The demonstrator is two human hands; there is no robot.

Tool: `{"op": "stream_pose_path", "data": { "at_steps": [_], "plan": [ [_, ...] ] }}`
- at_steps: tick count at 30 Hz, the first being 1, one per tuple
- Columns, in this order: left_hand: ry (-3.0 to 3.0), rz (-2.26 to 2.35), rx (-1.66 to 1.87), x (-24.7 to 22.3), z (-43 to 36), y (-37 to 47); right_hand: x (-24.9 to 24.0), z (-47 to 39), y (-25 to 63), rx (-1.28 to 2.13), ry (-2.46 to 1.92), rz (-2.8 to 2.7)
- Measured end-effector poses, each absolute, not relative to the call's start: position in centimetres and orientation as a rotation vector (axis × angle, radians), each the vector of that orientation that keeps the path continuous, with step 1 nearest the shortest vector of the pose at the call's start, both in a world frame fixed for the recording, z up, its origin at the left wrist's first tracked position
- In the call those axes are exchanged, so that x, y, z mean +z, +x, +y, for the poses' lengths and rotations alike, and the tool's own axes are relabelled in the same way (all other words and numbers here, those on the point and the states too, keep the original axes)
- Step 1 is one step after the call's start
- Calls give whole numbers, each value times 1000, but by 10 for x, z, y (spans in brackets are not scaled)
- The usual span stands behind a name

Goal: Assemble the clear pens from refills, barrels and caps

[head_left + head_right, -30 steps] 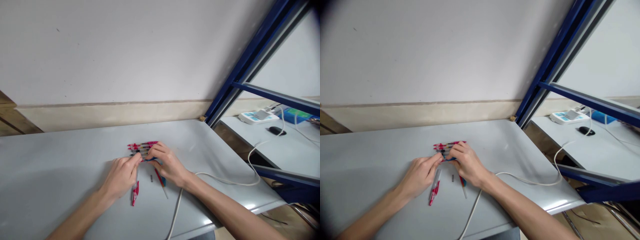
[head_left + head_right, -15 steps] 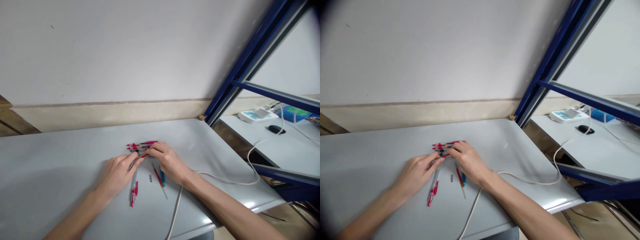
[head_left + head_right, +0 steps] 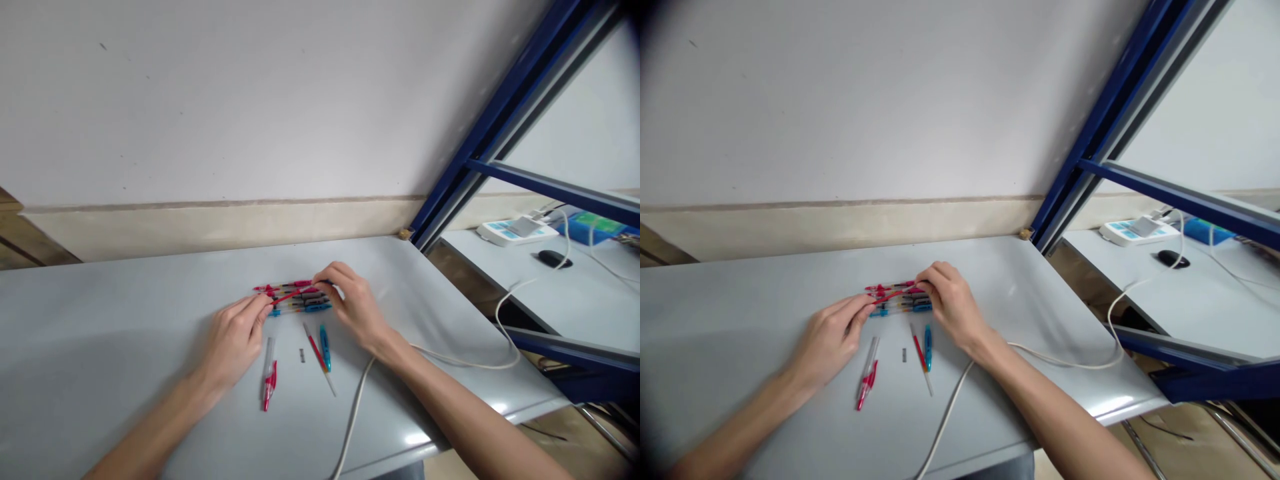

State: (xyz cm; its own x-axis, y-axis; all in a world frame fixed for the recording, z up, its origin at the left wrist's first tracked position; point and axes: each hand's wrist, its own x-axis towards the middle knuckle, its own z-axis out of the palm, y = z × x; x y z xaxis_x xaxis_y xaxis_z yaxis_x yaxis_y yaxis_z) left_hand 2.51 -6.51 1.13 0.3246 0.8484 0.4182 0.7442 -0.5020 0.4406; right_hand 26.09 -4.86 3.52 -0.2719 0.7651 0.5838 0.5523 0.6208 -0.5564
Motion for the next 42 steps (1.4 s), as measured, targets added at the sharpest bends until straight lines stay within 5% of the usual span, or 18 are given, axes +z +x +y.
{"op": "stream_pose_path", "data": {
  "at_steps": [17, 31, 42],
  "plan": [
    [2296, 1486, 922, 14, -66, 26, 25, -58, 249, 804, -851, -2408],
    [2308, 1499, 880, 12, -65, 26, 23, -58, 249, 840, -703, -2471],
    [2315, 1551, 774, 19, -75, 33, 63, -59, 267, 718, -1530, -2182]
  ]
}}
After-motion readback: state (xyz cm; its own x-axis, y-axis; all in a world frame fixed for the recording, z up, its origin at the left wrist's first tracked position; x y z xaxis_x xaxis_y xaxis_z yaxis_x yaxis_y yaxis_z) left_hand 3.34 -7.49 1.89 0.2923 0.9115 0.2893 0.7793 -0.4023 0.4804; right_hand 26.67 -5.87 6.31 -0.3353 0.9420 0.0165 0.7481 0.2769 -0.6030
